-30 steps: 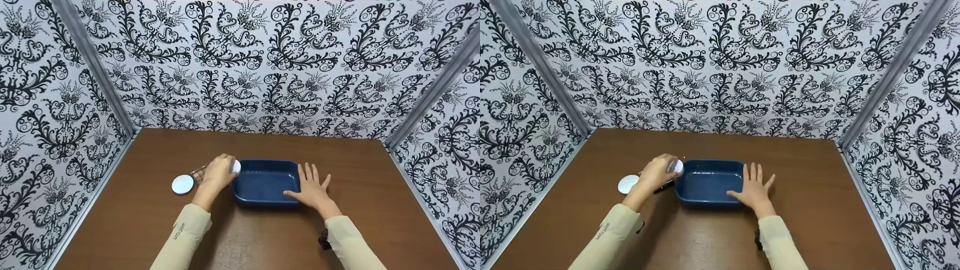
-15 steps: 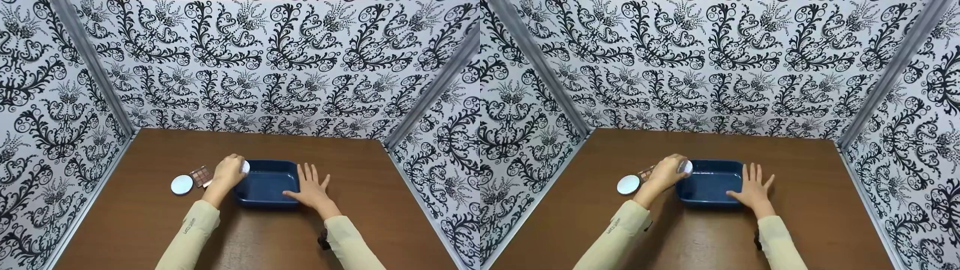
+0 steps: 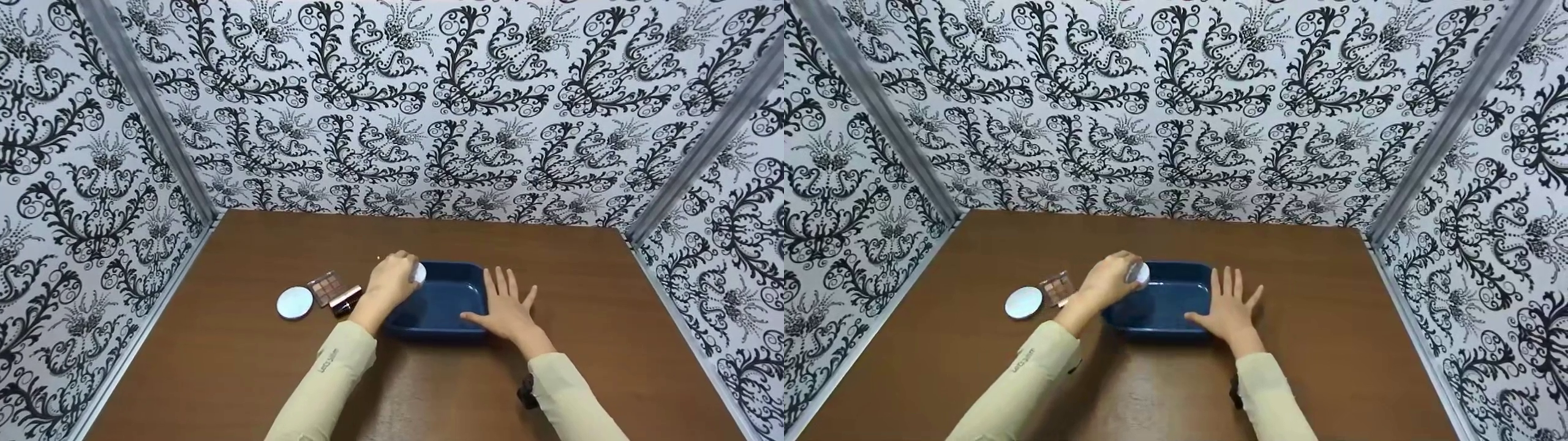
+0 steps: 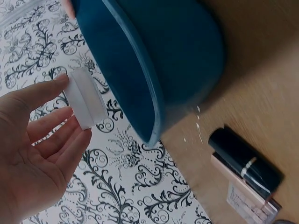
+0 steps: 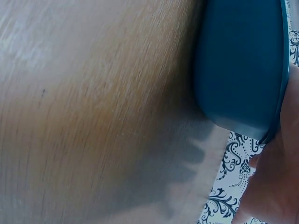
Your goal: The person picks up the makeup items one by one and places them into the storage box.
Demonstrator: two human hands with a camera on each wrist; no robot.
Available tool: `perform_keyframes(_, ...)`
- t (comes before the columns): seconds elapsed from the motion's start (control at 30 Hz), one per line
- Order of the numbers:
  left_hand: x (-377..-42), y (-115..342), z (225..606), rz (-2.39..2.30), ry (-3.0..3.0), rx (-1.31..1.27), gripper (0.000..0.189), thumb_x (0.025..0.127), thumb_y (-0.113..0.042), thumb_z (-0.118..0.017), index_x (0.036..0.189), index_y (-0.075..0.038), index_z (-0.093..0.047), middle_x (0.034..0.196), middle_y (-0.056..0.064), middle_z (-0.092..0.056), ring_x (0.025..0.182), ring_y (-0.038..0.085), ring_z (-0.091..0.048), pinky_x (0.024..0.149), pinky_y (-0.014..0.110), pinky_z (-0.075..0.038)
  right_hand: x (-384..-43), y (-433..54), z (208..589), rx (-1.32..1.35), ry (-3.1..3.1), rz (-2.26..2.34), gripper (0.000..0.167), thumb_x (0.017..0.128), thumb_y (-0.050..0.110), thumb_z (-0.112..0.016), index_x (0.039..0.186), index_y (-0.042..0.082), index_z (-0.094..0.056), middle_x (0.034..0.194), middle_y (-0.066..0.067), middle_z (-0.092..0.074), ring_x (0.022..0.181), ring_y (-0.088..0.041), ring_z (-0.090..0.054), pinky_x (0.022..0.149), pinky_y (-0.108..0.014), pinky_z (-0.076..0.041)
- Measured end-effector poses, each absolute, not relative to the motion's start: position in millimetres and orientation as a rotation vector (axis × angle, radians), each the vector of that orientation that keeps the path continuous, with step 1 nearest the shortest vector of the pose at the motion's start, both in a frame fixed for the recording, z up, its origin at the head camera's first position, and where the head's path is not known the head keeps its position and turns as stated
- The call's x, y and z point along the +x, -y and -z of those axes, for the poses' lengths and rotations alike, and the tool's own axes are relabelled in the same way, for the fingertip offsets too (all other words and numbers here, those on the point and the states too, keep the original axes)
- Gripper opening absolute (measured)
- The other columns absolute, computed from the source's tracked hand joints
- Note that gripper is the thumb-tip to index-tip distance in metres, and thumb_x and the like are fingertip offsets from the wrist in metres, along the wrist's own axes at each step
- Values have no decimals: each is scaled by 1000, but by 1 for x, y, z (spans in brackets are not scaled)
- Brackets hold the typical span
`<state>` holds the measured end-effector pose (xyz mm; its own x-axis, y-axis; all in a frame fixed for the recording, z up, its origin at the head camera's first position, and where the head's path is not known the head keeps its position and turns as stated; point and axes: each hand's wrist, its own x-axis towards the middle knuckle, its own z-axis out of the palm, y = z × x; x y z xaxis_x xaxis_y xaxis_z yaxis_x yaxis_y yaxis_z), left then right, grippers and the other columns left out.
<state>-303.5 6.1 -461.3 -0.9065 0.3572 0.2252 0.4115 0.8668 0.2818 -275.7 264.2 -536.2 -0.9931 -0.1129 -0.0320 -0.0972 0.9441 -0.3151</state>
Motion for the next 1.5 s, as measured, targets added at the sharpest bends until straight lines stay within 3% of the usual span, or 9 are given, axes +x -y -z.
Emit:
perform_keyframes(0.23,-309,-27,463,409,2891,-642,33,80,-27,-81,108,-11,-71,111,6,-70,102,25,-69,84,38,-58,-277,-264,532,-169,-3067,467,117,80,68,-67,160,7,-8,167,-23,-4,153,-45,5,107,-81,12)
perform_keyframes(0.73,-320,-75,479,265,2934,-733,37,84,-30,-79,117,-14,-69,111,3,-70,103,22,-69,84,36,-58,-275,-263,534,-160,-3068,462,113,83,63,-69,160,7,-9,167,-23,-3,153,-45,6,106,-81,15)
perform_keyframes(0.93,-324,-85,488,264,2927,-743,33,84,-26,-79,113,-13,-70,110,3,-70,101,22,-70,84,35,-58,-277,-264,533,-159,-3069,449,111,83,62,-68,160,7,-10,167,-23,-2,153,-45,6,106,-82,14)
perform_keyframes(1.2,-324,-105,504,190,3028,-787,36,89,-23,-74,122,-12,-65,116,4,-68,106,20,-67,88,32,-58,-277,-263,533,-156,-3065,461,109,85,61,-68,160,8,-11,167,-22,-3,153,-45,5,107,-81,12)
perform_keyframes(1.5,-320,-115,514,132,3036,-811,30,80,-23,-81,109,-16,-75,104,2,-74,98,18,-71,84,31,-58,-276,-265,537,-149,-3054,459,112,83,65,-66,161,10,-8,167,-22,-2,154,-44,6,107,-81,11)
